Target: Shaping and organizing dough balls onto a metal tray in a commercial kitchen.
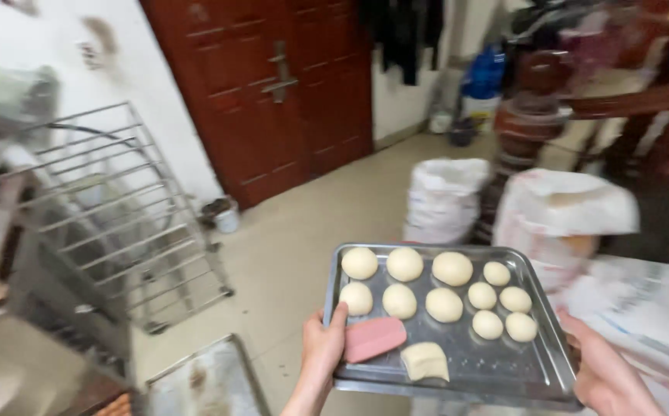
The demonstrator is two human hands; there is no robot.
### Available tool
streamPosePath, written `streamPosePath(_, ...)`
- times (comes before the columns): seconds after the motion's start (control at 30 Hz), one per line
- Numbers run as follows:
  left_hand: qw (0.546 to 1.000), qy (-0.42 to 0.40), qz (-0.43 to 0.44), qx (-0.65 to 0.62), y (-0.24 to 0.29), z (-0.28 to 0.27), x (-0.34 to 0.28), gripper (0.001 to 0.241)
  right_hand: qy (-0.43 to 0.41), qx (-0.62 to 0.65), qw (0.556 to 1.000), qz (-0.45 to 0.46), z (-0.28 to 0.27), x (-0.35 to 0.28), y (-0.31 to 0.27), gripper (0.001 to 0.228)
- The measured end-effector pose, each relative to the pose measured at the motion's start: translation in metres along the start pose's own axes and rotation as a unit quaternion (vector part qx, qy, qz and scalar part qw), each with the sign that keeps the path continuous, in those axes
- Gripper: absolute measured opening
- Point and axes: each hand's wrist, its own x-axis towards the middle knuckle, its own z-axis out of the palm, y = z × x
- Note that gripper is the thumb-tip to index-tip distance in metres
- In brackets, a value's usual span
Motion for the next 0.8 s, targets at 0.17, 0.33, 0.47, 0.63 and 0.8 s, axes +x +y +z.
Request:
streamPosePath(0.17,0.996,0.093,0.003,-0.003,0.012,-0.077,0.089,0.052,-0.068,-0.013,0.996,0.051,0.133,0.060,-0.004,0.053)
streamPosePath(0.33,0.987,0.157,-0.041,-0.020,0.032,-0.130,0.166,0.055,-0.119,-0.040,0.990,0.064,0.269,0.086,-0.036,0.055)
streamPosePath(0.47,0.972,0.230,-0.021,-0.041,0.036,-0.157,0.255,0.054,-0.193,-0.061,0.976,0.080,0.371,0.135,-0.056,0.062)
streamPosePath(0.63,0.957,0.284,-0.043,-0.045,0.076,-0.208,0.338,0.056,-0.235,-0.099,0.965,0.066,0.512,0.187,-0.092,0.063)
streamPosePath(0.8,0.934,0.356,0.003,0.004,0.109,-0.287,0.407,0.055,-0.307,-0.095,0.943,0.085,0.639,0.163,-0.132,0.064)
